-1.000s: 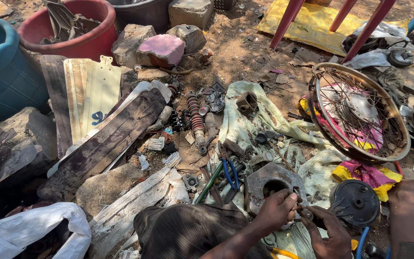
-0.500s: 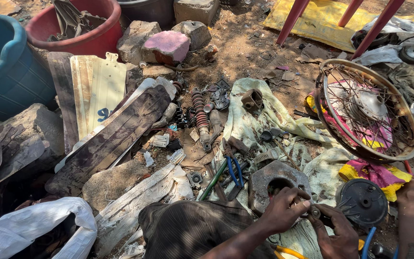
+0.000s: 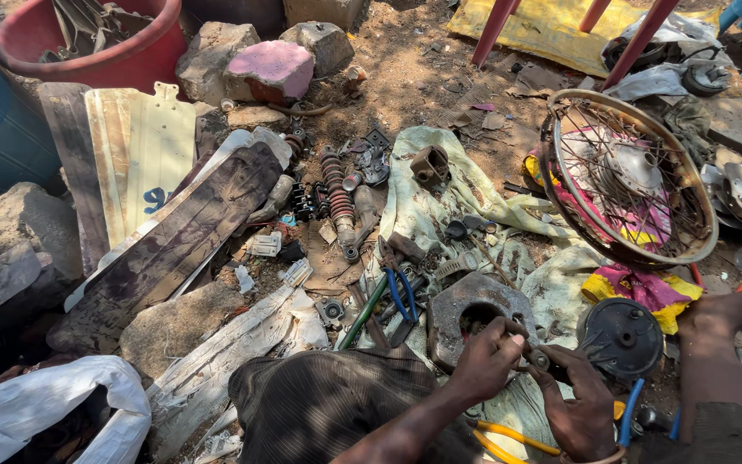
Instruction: The person sits on the ground and uses pliers to manipulate a small metal component inside a larger mechanical housing. They repeatedly adjust the component with the pliers and their fingers, occasionally switching tools, in an outdoor cluttered workspace.
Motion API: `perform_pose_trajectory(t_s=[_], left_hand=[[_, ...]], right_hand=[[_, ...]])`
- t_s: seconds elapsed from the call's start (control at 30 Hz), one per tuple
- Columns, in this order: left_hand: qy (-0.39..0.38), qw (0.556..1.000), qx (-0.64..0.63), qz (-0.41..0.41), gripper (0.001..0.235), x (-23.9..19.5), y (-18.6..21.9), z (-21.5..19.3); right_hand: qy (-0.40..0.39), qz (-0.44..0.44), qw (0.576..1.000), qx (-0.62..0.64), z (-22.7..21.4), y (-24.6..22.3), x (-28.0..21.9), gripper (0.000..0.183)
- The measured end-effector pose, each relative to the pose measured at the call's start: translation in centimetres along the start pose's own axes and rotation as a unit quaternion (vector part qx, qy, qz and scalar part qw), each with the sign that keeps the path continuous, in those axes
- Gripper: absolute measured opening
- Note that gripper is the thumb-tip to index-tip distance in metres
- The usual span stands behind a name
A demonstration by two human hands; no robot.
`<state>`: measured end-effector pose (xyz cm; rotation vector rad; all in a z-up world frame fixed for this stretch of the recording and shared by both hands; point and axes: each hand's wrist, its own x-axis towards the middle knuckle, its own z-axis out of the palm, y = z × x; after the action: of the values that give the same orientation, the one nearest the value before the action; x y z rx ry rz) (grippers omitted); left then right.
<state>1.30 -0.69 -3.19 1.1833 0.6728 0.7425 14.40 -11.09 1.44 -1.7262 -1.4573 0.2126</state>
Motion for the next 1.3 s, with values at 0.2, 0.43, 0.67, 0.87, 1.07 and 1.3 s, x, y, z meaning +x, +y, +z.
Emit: perform_pose_trajectory(t_s=[0.2,0.43,0.67,0.87,1.07,1.3], left_hand=[[0.044,0.99,-0.014,-0.136,0.036,0.3,-0.6,-0.9],[0.024,0.984,-0.14,-0.108,0.027,0.4,0.2,-0.7],[-0.047,0.999,0.017,0.004,0.027,-0.4,1.2,-1.3],[0.018,0.948,-0.2,-0.248,0.03,-0.1,1.7,-0.7],[-0.072,0.995,-0.032,0.06,0.028,-0.6,0.3,-1.5],[0.01,0.992,-0.076,-0.103,0.029,-0.4,-0.5,-1.3]], right_hand=[[-0.005,-0.042,0.999,-0.027,-0.2,-0.4,-0.1,0.043],[-0.005,-0.052,0.999,-0.001,-0.3,-1.4,0.3,0.043],[-0.007,-0.04,0.999,-0.002,-0.5,-1.4,0.3,0.044],[-0.008,-0.084,0.996,0.0,-0.4,-1.5,0.2,0.04],[-0.003,-0.019,0.999,0.051,-0.4,-1.4,0.2,0.039],[-0.011,-0.051,0.998,0.025,-0.4,-1.6,0.2,0.041]])
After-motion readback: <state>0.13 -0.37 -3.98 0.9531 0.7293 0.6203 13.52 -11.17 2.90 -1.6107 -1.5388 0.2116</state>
